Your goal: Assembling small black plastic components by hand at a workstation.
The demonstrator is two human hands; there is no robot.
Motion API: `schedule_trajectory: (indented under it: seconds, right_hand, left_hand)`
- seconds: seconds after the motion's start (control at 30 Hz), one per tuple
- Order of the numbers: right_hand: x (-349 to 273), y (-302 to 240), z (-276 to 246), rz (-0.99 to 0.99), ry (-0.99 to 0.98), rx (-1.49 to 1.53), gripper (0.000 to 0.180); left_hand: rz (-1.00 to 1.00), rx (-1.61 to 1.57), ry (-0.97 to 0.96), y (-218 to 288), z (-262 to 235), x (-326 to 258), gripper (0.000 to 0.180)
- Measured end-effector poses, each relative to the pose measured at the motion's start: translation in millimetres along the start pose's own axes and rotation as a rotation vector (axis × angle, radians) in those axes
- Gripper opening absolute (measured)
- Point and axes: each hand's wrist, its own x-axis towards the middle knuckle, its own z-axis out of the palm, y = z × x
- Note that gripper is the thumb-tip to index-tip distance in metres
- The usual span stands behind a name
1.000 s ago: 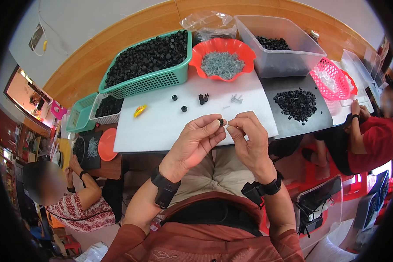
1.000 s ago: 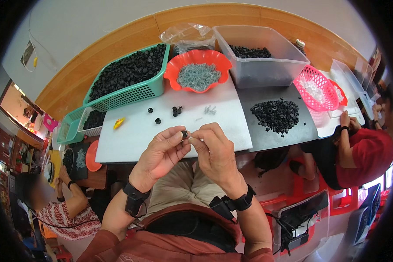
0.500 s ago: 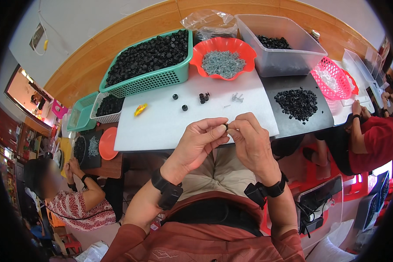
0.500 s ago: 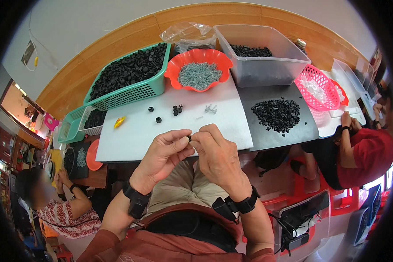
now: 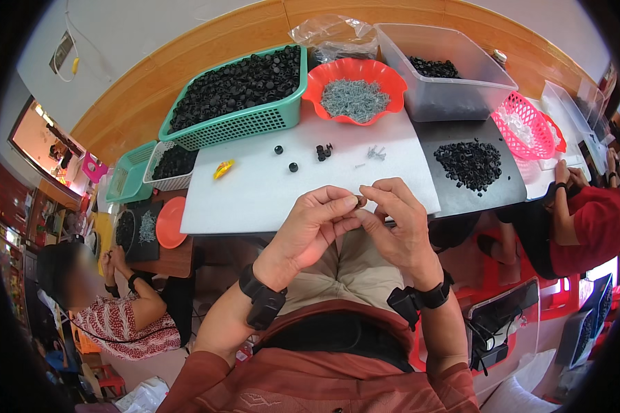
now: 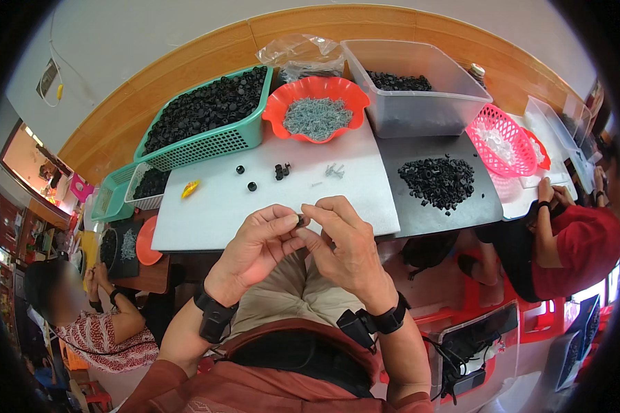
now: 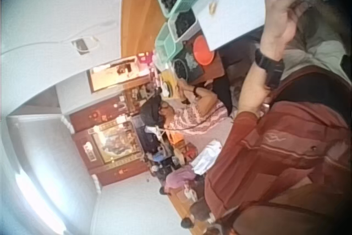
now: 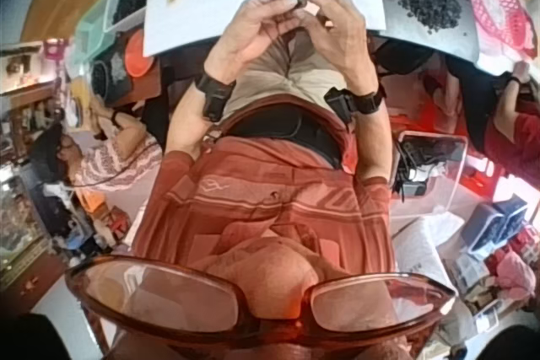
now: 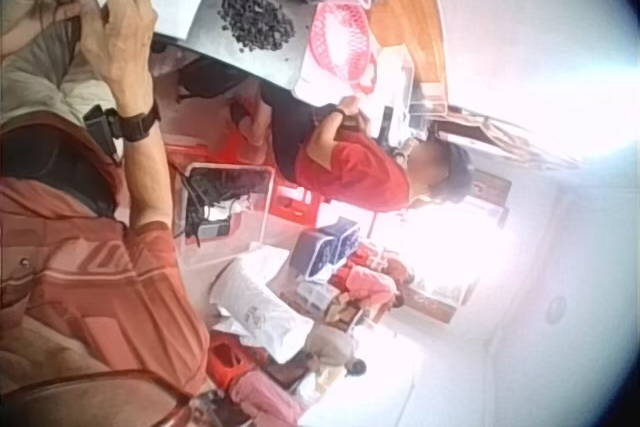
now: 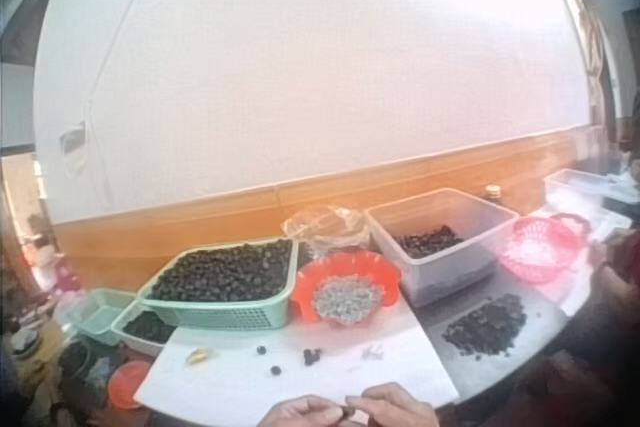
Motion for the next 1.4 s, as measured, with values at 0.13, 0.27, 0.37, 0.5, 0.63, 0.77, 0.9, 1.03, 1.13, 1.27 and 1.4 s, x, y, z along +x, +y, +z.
schedule_trajectory:
  seconds: [0.13,0.27,0.37,0.5,0.63,0.77,0.9,1.03,1.13,1.27,1.4]
  right_hand:
    - [-1,2,2,0.005,0.0,0.008,0.037]
    - [-1,4,4,-0.017,0.002,0.016,0.037]
    - [0,2,4,-0.006,-0.012,0.007,0.036]
    - [-1,4,10,-0.06,0.001,-0.019,0.036]
    - [-1,1,13,-0.037,0.052,0.052,0.034]
    - [-5,3,14,-0.03,0.077,0.012,0.03]
    - [-7,3,21,-0.097,0.147,-0.063,0.028]
    - [-10,4,26,-0.146,0.179,-0.167,0.031]
    - [-10,5,27,-0.181,0.168,-0.213,0.031]
    - [-11,8,31,-0.219,0.184,-0.26,0.031]
    - [-14,12,31,-0.215,0.206,-0.284,0.03]
  left_hand:
    - [-0.012,-0.017,-0.02,0,0,-2,0.008]
    - [-0.034,-0.021,-0.003,3,2,-5,0.009]
    - [-0.034,-0.03,-0.006,5,4,-6,0.014]
    - [-0.03,-0.06,0.009,5,3,-8,0.021]
    - [-0.028,-0.093,0.011,5,2,-9,0.023]
    - [-0.022,-0.093,0.008,2,0,-8,0.025]
    - [-0.013,-0.105,0.033,0,1,-10,0.026]
    - [-0.003,-0.129,0.029,-4,-2,-11,0.021]
    - [0.004,-0.12,0.053,-4,1,-12,0.02]
    - [0.004,-0.103,0.045,-4,3,-13,0.022]
    - [0.051,-0.006,0.097,-4,2,-14,0.022]
